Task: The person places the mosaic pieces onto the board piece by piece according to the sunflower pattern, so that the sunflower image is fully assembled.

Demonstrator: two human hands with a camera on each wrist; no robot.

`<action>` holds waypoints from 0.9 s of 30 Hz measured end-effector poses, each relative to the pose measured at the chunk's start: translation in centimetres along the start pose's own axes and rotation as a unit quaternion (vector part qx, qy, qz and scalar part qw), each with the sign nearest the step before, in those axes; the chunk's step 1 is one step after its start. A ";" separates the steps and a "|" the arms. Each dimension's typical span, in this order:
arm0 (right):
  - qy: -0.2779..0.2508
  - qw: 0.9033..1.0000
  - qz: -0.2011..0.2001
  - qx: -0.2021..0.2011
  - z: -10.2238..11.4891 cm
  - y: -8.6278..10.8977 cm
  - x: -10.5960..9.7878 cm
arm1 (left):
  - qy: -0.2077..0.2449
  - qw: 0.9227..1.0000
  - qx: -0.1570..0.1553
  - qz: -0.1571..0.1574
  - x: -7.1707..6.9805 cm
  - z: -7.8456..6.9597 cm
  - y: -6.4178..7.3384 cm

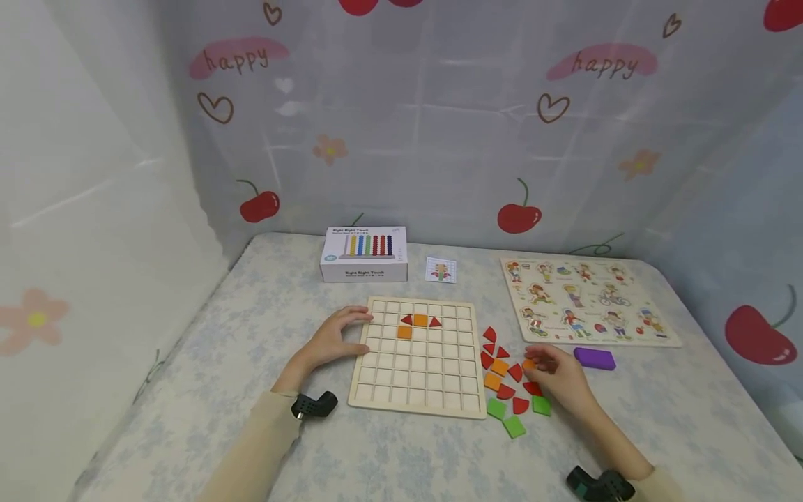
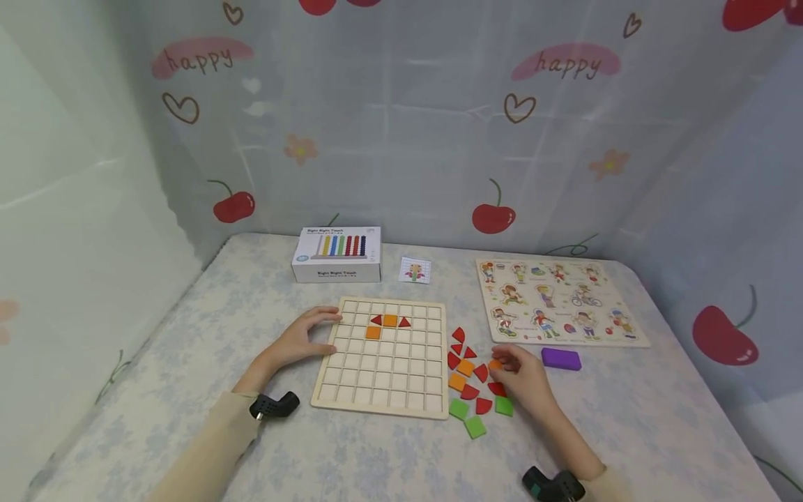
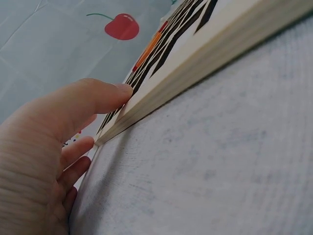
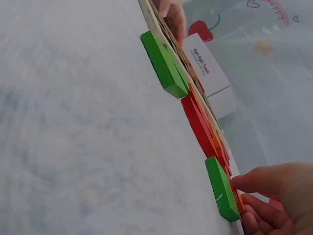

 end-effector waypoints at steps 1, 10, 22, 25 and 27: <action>0.005 1.000 -0.003 0.000 -0.1 0.0 -0.1 | 0.001 1.000 -0.001 0.001 0.0 0.0 0.0; 0.024 1.000 -0.009 0.014 0.5 -0.2 -0.3 | -0.004 1.000 -0.005 0.000 0.1 0.0 -0.1; -0.051 0.994 0.011 -0.100 8.5 -4.0 5.1 | -0.010 1.000 -0.005 0.003 -0.4 0.7 -0.1; -0.070 0.990 0.024 -0.123 10.3 -4.9 7.2 | -0.006 1.000 -0.005 0.004 -0.2 0.6 -0.1; -0.080 0.988 0.040 -0.127 11.2 -5.4 8.6 | -0.003 1.000 -0.006 0.004 -0.2 0.4 0.0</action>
Point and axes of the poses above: each hand's wrist, its own y-axis away from the middle knuckle, its own x-axis out of the palm, z = x × y, the point moved 6 cm from there along -y, towards the middle knuckle, and after that the axes turned 1 degree about -y, right-handed, at the moved point
